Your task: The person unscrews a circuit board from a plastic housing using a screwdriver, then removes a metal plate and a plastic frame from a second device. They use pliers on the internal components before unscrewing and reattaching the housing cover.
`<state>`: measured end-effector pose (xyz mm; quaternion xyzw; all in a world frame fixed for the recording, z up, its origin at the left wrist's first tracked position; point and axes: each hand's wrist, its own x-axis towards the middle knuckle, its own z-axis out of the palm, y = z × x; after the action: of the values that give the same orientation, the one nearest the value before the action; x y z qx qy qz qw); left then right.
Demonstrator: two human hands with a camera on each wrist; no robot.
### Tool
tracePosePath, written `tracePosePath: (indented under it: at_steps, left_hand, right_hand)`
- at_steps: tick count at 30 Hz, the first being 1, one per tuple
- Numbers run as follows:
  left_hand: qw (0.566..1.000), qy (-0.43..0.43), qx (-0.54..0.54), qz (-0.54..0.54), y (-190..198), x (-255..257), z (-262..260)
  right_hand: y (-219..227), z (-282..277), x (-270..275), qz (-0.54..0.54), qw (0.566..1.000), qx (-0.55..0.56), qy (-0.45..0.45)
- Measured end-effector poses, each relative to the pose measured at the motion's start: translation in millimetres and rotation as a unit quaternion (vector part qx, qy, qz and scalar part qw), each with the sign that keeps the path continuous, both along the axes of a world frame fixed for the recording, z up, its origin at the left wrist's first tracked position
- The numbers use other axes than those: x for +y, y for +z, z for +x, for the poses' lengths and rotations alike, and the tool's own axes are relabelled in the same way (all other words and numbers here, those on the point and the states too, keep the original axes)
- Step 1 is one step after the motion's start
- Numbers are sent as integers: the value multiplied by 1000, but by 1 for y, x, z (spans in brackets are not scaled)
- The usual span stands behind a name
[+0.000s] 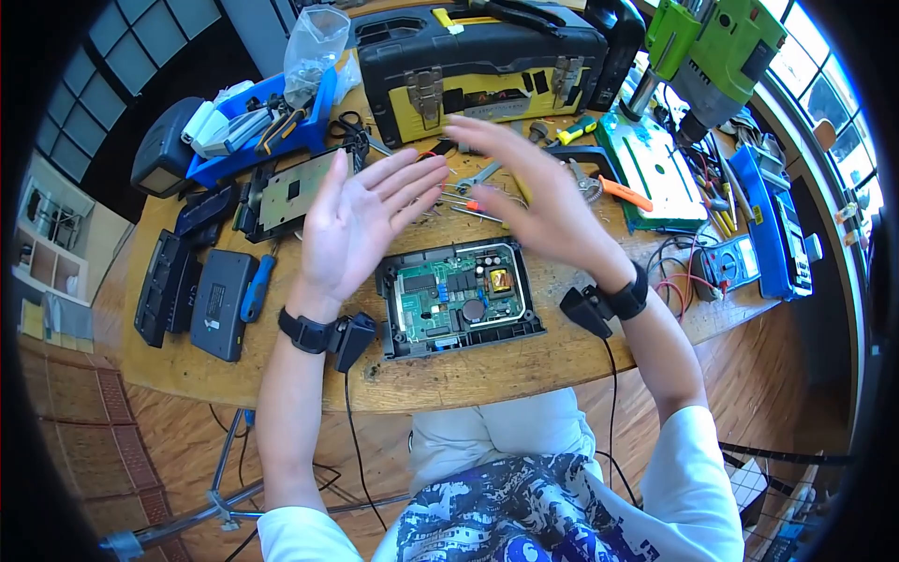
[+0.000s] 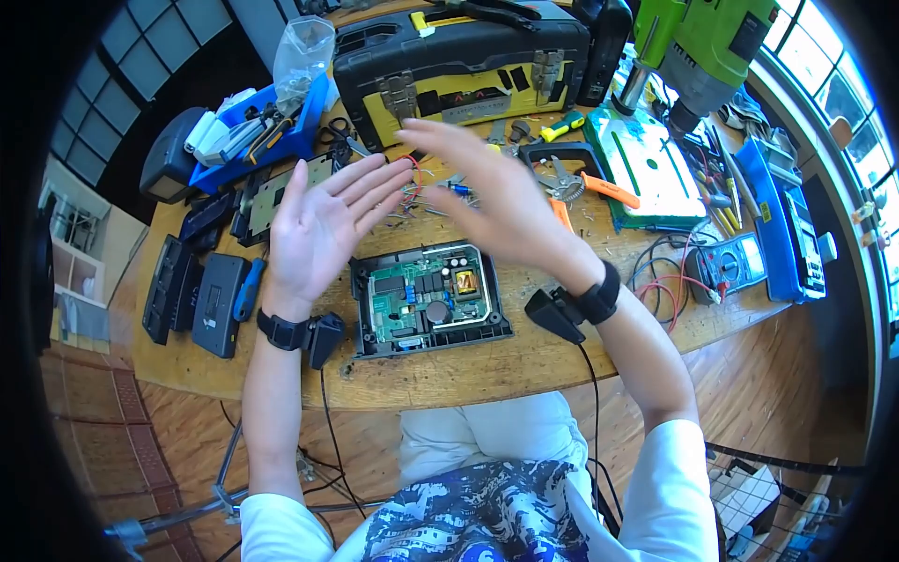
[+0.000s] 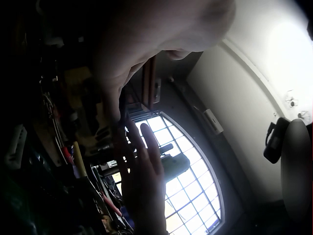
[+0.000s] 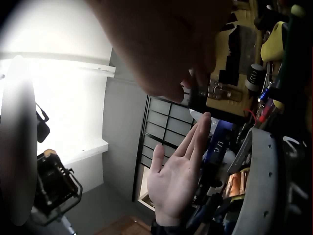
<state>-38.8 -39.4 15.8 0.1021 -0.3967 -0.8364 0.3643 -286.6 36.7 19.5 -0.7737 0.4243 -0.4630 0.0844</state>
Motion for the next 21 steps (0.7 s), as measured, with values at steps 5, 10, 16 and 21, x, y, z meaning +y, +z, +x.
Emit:
tracePosePath:
  at_steps: [5, 10, 16, 21]
  left_hand:
    - [990, -3, 83, 118, -1, 8, -3]
    - [987, 18, 151, 49, 17, 2, 17]
    - [944, 232, -45, -229, 50, -19, 67]
    - [754, 227, -433, -439, 46, -34, 96]
  right_hand:
    - [-1, 46, -8, -49, 964, 258, 46]
    - [3, 9, -36, -61, 932, 355, -32]
    - [16, -29, -29, 84, 972, 220, -24]
    - [16, -28, -24, 77, 985, 155, -9]
